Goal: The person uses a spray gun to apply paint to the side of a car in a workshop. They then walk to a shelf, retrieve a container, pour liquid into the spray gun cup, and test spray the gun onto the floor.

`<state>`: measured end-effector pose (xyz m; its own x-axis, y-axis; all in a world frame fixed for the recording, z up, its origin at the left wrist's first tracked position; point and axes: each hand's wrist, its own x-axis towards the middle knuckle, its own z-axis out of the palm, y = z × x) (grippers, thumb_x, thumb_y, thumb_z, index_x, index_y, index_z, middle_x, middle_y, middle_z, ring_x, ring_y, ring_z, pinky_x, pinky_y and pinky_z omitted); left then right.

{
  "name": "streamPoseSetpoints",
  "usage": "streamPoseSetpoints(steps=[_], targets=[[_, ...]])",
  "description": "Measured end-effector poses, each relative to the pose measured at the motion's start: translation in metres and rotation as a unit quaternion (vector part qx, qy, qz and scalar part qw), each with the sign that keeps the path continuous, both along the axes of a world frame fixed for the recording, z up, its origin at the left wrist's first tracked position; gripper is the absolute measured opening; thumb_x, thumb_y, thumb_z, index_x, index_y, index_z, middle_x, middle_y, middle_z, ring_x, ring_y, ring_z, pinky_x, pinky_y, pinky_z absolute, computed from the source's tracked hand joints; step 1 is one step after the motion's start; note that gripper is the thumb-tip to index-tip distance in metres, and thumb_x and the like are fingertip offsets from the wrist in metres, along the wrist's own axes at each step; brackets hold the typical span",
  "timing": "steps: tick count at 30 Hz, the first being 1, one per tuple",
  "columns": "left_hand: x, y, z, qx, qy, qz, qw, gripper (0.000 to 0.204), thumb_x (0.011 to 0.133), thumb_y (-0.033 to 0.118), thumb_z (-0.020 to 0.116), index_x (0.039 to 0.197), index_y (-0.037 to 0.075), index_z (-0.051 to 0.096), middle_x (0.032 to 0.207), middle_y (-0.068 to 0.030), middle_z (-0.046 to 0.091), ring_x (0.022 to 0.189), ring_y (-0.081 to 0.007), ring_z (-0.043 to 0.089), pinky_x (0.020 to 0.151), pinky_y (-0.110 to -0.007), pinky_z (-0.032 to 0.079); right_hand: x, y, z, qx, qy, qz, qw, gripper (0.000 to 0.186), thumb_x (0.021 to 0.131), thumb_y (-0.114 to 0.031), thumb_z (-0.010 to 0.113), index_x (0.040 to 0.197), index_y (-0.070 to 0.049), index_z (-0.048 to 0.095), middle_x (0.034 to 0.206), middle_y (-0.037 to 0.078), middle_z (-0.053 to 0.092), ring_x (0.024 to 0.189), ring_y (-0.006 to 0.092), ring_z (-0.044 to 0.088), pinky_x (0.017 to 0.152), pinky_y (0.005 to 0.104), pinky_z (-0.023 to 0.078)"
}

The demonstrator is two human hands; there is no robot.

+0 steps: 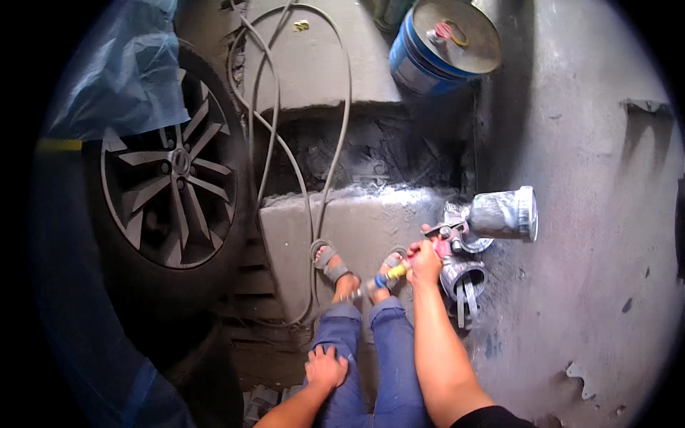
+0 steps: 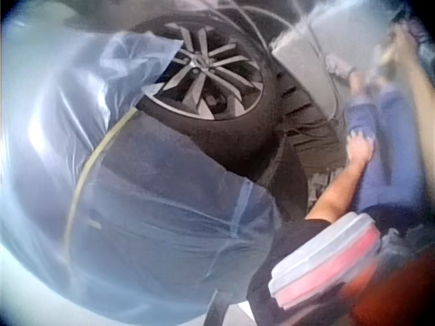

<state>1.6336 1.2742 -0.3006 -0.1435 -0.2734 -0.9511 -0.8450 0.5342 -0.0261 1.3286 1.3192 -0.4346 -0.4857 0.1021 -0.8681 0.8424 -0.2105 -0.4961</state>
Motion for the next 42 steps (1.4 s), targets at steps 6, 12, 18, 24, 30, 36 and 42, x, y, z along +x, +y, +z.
streamPoseSetpoints(steps=[6, 12, 18, 24, 30, 36, 42], targets=[[-0.002, -0.004, 0.007, 0.006, -0.013, -0.009, 1.0, 0.05, 0.082, 0.04, 0.049, 0.121, 0.009, 0.054, 0.127, -0.0163, 0.044, 0.117, -0.0355, 0.042, 0.093, -0.048, 0.041, 0.001, 0.004, -0.005, 0.023, 0.006, 0.002, 1.0, 0.013, 0.082, -0.013, 0.049, 0.091, -0.006, 0.056, 0.062, 0.006, 0.05, 0.053, 0.0152, 0.048, 0.048, 0.0324, 0.041], [-0.013, -0.013, -0.001, -0.014, 0.002, -0.014, 1.0, 0.047, 0.082, 0.039, 0.049, 0.119, 0.009, 0.055, 0.125, -0.0156, 0.045, 0.115, -0.0343, 0.044, 0.092, -0.047, 0.042, -0.02, -0.002, 0.005, 0.006, -0.014, 0.0, 1.0, 0.032, 0.078, -0.011, 0.052, 0.109, -0.014, 0.059, 0.062, 0.005, 0.051, 0.051, 0.0134, 0.047, 0.045, 0.0309, 0.041], [-0.022, -0.003, 0.001, -0.009, -0.006, -0.033, 0.999, 0.048, 0.082, 0.039, 0.05, 0.119, 0.009, 0.055, 0.125, -0.0167, 0.046, 0.116, -0.0364, 0.043, 0.093, -0.048, 0.042, -0.023, 0.018, -0.025, 0.066, -0.007, 0.073, 0.995, 0.029, 0.087, -0.018, 0.05, 0.115, -0.014, 0.054, 0.062, 0.004, 0.051, 0.05, 0.0122, 0.046, 0.046, 0.0298, 0.043], [-0.017, 0.002, -0.002, -0.014, 0.003, -0.04, 0.999, 0.048, 0.082, 0.04, 0.049, 0.118, 0.01, 0.055, 0.127, -0.0168, 0.045, 0.117, -0.0351, 0.043, 0.092, -0.047, 0.042, -0.028, 0.016, -0.022, 0.111, -0.054, 0.1, 0.987, 0.029, 0.087, -0.037, 0.062, 0.094, -0.009, 0.059, 0.063, 0.003, 0.052, 0.051, 0.013, 0.048, 0.046, 0.0295, 0.042], [-0.03, -0.003, 0.004, 0.007, -0.036, -0.034, 0.999, 0.049, 0.083, 0.04, 0.049, 0.123, 0.011, 0.052, 0.133, -0.016, 0.042, 0.12, -0.0351, 0.041, 0.096, -0.045, 0.04, -0.027, 0.019, -0.02, 0.073, -0.046, 0.093, 0.992, 0.034, 0.085, -0.039, 0.064, 0.089, -0.006, 0.056, 0.066, 0.005, 0.057, 0.051, 0.0154, 0.052, 0.046, 0.0307, 0.043], [-0.027, -0.002, 0.003, -0.001, -0.03, -0.047, 0.998, 0.048, 0.083, 0.04, 0.049, 0.12, 0.011, 0.054, 0.13, -0.0156, 0.044, 0.119, -0.0347, 0.042, 0.095, -0.045, 0.041, -0.025, 0.017, -0.017, 0.068, -0.055, 0.081, 0.993, 0.032, 0.085, -0.037, 0.065, 0.087, -0.007, 0.055, 0.066, 0.005, 0.057, 0.052, 0.0161, 0.052, 0.047, 0.0315, 0.043], [-0.027, -0.001, 0.0, -0.002, -0.022, -0.046, 0.999, 0.047, 0.082, 0.04, 0.05, 0.118, 0.01, 0.055, 0.128, -0.016, 0.045, 0.117, -0.0353, 0.043, 0.095, -0.045, 0.041, -0.025, 0.024, -0.016, 0.056, -0.047, 0.087, 0.994, 0.028, 0.085, -0.035, 0.066, 0.087, -0.008, 0.056, 0.066, 0.005, 0.057, 0.053, 0.015, 0.053, 0.049, 0.0303, 0.044]])
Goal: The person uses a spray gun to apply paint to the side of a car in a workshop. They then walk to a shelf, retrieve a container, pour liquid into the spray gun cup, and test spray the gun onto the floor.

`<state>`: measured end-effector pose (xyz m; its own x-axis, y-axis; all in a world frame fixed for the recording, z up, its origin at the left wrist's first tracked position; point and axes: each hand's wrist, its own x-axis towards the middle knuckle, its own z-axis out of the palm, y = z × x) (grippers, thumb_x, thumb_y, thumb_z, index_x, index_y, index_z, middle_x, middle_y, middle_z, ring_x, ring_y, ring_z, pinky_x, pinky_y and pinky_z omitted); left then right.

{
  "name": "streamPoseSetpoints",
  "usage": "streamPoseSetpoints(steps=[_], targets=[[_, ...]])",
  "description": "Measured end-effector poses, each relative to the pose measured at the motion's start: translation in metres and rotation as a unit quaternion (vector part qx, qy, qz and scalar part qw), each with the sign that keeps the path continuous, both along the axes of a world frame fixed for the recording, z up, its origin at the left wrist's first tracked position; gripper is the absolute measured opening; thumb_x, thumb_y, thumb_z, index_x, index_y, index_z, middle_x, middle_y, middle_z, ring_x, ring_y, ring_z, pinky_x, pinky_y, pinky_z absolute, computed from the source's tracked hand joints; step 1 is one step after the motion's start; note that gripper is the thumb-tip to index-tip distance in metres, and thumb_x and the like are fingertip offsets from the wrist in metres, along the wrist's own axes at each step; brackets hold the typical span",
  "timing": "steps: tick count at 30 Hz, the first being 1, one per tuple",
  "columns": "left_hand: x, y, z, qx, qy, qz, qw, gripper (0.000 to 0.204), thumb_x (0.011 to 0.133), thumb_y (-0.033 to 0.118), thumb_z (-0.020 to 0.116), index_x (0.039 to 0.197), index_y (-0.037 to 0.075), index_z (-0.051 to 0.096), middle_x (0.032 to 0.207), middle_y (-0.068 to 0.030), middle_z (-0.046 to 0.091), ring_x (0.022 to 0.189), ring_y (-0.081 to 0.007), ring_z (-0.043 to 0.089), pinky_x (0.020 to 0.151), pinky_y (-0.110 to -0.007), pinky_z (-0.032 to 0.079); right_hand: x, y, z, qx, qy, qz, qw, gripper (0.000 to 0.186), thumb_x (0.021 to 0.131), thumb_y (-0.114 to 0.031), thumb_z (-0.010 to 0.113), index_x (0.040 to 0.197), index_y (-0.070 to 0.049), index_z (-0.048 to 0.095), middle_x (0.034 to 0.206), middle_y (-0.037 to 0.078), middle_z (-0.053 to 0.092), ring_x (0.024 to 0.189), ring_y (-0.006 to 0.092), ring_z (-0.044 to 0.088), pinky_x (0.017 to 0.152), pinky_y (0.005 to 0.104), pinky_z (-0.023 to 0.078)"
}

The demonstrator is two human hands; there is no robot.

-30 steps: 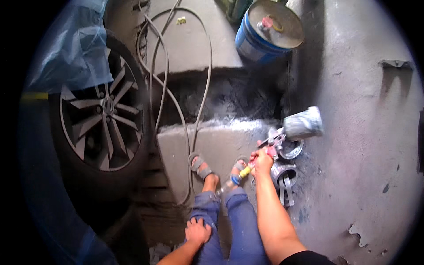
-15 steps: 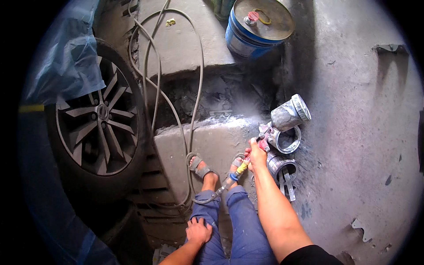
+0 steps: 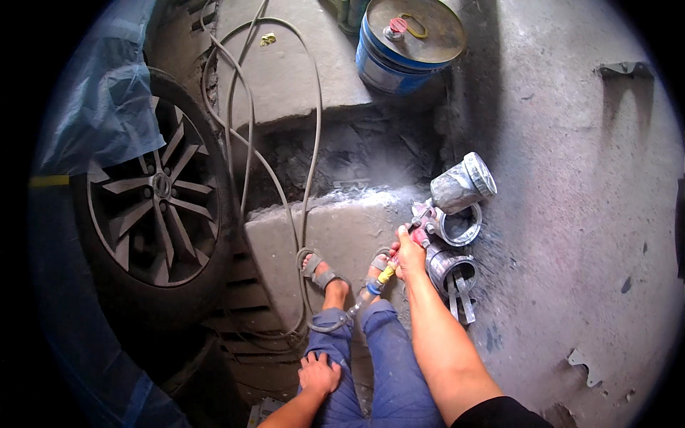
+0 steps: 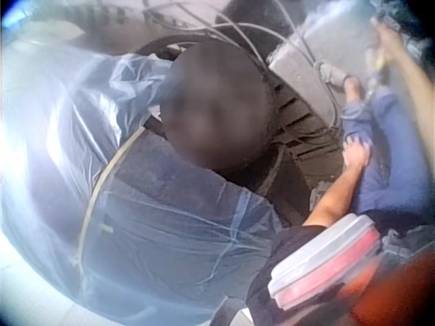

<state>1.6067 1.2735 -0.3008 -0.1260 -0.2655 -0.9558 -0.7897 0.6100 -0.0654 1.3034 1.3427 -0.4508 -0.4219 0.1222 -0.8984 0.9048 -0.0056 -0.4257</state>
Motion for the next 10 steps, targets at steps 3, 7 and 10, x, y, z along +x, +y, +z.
streamPoseSetpoints(steps=[3, 7, 10], targets=[[0.005, -0.001, 0.001, -0.002, 0.002, 0.005, 1.0, 0.047, 0.082, 0.04, 0.05, 0.118, 0.01, 0.056, 0.128, -0.0166, 0.045, 0.117, -0.0354, 0.044, 0.095, -0.045, 0.041, 0.001, -0.01, 0.019, -0.018, 0.043, -0.009, 0.999, 0.02, 0.086, -0.026, 0.062, 0.088, -0.008, 0.056, 0.063, 0.003, 0.053, 0.051, 0.0143, 0.051, 0.05, 0.031, 0.045], [0.005, 0.001, 0.003, 0.004, -0.008, 0.008, 1.0, 0.048, 0.082, 0.04, 0.05, 0.119, 0.01, 0.055, 0.13, -0.0171, 0.044, 0.118, -0.0355, 0.043, 0.095, -0.045, 0.041, 0.006, -0.001, 0.042, -0.056, 0.096, -0.035, 0.993, 0.024, 0.084, -0.014, 0.054, 0.107, -0.008, 0.055, 0.067, 0.005, 0.053, 0.054, 0.0138, 0.05, 0.049, 0.0301, 0.046], [-0.009, -0.001, -0.003, 0.006, 0.003, 0.012, 1.0, 0.048, 0.082, 0.04, 0.05, 0.12, 0.01, 0.055, 0.131, -0.0172, 0.043, 0.119, -0.0355, 0.042, 0.096, -0.045, 0.04, -0.004, 0.015, 0.005, -0.024, 0.051, -0.044, 0.997, 0.033, 0.081, -0.008, 0.054, 0.114, -0.009, 0.054, 0.064, 0.004, 0.053, 0.052, 0.0123, 0.049, 0.049, 0.0257, 0.042]])
